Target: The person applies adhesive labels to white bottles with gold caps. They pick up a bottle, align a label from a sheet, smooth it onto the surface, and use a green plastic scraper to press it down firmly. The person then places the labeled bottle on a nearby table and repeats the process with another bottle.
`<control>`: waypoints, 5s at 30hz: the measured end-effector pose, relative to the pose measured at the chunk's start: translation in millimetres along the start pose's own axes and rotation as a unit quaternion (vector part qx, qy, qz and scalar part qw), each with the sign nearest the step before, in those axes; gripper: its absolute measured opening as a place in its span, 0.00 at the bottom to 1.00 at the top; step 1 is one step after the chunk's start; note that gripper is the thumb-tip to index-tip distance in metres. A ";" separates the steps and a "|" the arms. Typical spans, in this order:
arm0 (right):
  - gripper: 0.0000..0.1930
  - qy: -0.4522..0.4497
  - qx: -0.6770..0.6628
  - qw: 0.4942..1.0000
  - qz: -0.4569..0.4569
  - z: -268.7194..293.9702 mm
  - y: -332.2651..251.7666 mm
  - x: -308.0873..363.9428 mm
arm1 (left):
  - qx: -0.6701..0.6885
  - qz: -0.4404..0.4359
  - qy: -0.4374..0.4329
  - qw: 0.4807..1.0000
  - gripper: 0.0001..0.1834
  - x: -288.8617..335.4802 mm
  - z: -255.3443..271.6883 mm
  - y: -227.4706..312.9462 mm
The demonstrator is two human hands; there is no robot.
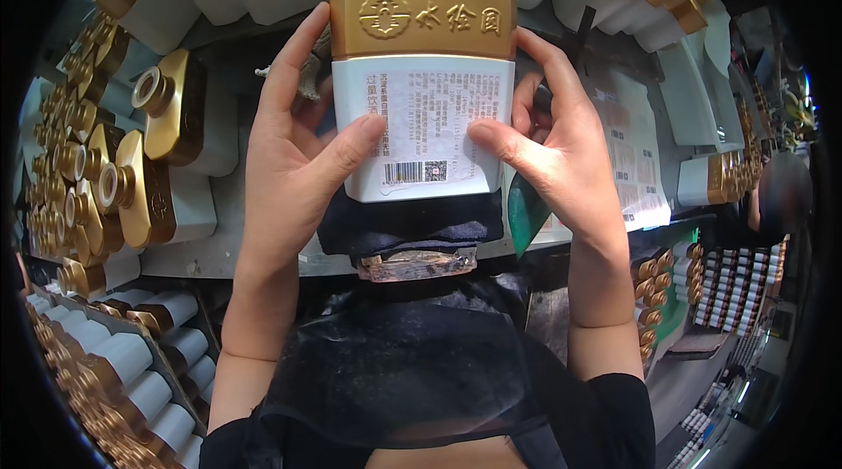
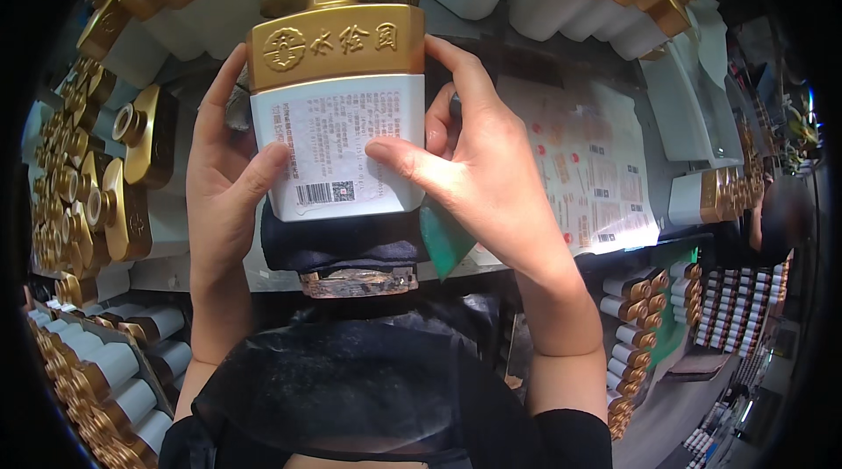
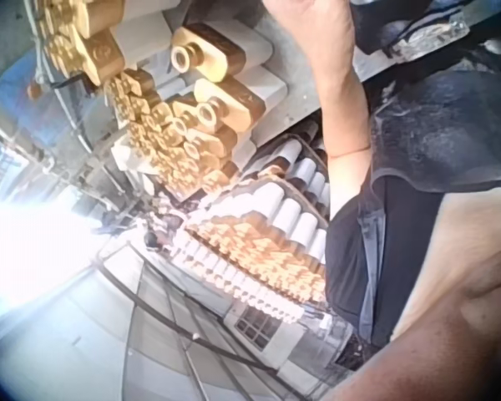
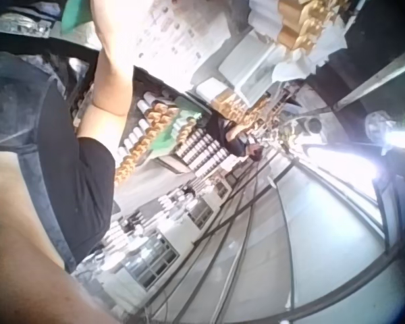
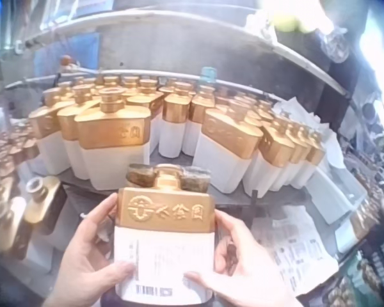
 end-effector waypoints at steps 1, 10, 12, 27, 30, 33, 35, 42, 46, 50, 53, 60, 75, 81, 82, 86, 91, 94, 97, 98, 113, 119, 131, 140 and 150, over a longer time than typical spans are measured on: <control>0.39 0.001 0.006 1.000 0.002 -0.1 0.8 0.3 | -0.004 -0.001 0.001 1.000 0.42 0.0 -0.7 -0.3; 0.39 0.012 -0.007 1.000 -0.005 -2.2 1.2 1.2 | 0.003 0.014 0.020 1.000 0.39 2.2 -5.2 0.5; 0.39 0.020 -0.016 1.000 0.002 -3.2 4.1 -0.4 | 0.004 0.006 0.024 1.000 0.39 2.6 -6.9 0.2; 0.37 0.026 -0.051 0.998 -0.009 -2.6 7.7 -0.9 | -0.020 -0.002 0.010 1.000 0.41 3.9 -8.3 0.1; 0.36 0.025 -0.050 0.998 -0.011 -3.7 7.6 0.8 | -0.004 0.011 0.003 1.000 0.42 5.2 -8.1 -0.3; 0.37 0.020 -0.068 0.997 -0.023 -1.9 5.0 0.7 | -0.004 0.024 -0.015 1.000 0.44 4.7 -2.7 -0.1; 0.37 0.009 -0.090 0.995 -0.029 -2.3 4.8 -0.2 | 0.007 0.025 -0.030 0.999 0.47 6.7 1.6 -1.7; 0.37 0.020 -0.057 0.998 -0.023 -7.2 4.9 4.0 | 0.012 0.057 -0.027 0.998 0.52 16.7 -2.8 -1.3; 0.32 -0.005 -0.157 0.986 -0.048 12.5 11.9 -10.4 | 0.019 0.039 -0.038 0.998 0.53 13.3 -0.5 -3.2; 0.30 0.062 -0.340 0.927 -0.149 49.4 30.1 -21.9 | 0.040 0.052 -0.050 0.997 0.54 14.5 -4.8 -3.0; 0.26 0.138 -0.106 0.984 -0.025 34.8 5.0 -1.9 | -0.015 0.017 -0.009 1.000 0.54 16.2 -10.5 -7.7; 0.18 0.024 0.243 0.905 0.349 -24.7 -55.5 -14.9 | -0.054 0.030 -0.019 0.998 0.55 17.2 -4.1 -10.1; 0.10 0.026 0.307 0.816 0.488 -8.0 -51.0 -0.5 | 0.121 0.053 -0.074 0.989 0.44 19.5 3.4 -9.7; 0.08 -0.067 0.290 0.855 0.424 4.5 -48.8 34.8 | 0.061 0.023 -0.063 0.996 0.44 19.9 5.8 -11.5; 0.08 -0.014 0.295 0.844 0.447 10.9 -51.3 23.8 | 0.063 0.023 -0.061 0.996 0.44 19.4 5.0 -10.6; 0.09 -0.028 0.312 0.846 0.432 15.5 -34.1 29.7 | 0.054 0.016 -0.063 0.996 0.43 18.3 4.7 -13.1; 0.13 -0.051 0.242 0.887 0.390 20.0 -29.2 22.0 | 0.022 0.010 -0.050 0.998 0.43 20.1 4.9 -11.9; 0.14 0.066 0.242 0.877 0.411 17.6 -36.5 -22.0 | 0.031 0.012 -0.044 0.998 0.42 19.8 3.2 -10.0; 0.14 0.052 0.282 0.813 0.507 14.2 -35.4 -22.0 | 0.044 0.022 -0.053 0.997 0.43 19.2 2.2 -6.8; 0.14 0.010 0.283 0.810 0.514 10.5 -29.9 -6.3 | 0.046 0.022 -0.052 0.997 0.43 19.7 2.6 -7.6; 0.16 -0.067 0.269 0.858 0.432 16.8 -37.8 35.3 | 0.052 0.026 -0.051 0.997 0.43 22.1 5.2 -10.4; 0.16 -0.042 0.256 0.833 0.488 -16.5 -54.3 2.5 | -0.001 0.045 -0.057 0.997 0.35 20.3 9.5 -8.5; 0.11 0.012 0.223 0.848 0.480 -9.5 -50.0 -17.9 | 0.062 0.069 0.008 0.996 0.26 28.9 26.8 -4.4; 0.12 -0.038 0.251 0.820 0.513 10.9 -41.5 14.4 | 0.041 0.050 0.023 0.998 0.24 24.3 22.9 -5.4; 0.06 0.060 0.114 0.835 0.534 -41.3 -38.2 30.3 | 0.060 0.079 0.044 0.994 0.31 35.8 28.9 -8.1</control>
Point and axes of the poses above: each hand's wrist, its own x-axis away from the middle knuckle, its own z-axis out of the back of the hand, y = z × x, the point moved 2 cm from there along -x, towards the middle knuckle, and after that the axes turned 4 degrees about y, right-handed, at the moved point
